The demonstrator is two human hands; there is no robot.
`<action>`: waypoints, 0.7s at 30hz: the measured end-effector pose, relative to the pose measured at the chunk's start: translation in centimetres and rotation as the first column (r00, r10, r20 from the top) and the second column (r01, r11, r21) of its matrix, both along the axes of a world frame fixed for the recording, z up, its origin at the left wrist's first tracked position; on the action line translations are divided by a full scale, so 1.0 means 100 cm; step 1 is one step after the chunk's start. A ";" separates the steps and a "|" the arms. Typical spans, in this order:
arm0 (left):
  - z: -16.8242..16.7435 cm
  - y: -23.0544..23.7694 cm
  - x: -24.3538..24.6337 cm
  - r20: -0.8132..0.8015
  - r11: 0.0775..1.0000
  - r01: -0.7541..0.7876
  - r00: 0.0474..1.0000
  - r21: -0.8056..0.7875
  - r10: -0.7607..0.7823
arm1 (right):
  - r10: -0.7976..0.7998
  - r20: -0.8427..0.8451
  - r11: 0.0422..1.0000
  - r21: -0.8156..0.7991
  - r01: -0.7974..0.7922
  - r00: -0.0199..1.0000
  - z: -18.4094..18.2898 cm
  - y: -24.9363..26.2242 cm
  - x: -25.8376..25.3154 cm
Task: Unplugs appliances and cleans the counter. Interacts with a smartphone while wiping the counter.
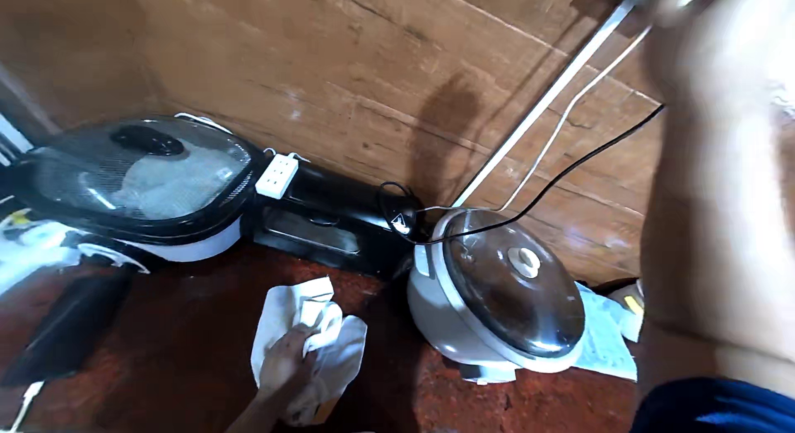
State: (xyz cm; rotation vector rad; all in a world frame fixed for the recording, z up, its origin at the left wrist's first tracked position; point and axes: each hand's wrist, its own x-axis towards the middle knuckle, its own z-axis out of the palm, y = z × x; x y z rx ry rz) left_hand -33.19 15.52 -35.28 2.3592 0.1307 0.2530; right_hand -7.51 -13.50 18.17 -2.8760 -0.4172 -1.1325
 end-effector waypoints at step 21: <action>-0.011 0.001 0.003 0.115 0.998 -0.059 0.991 -0.027 0.062 | -0.385 -0.735 0.793 -0.573 -0.208 0.558 -0.235 0.121 0.030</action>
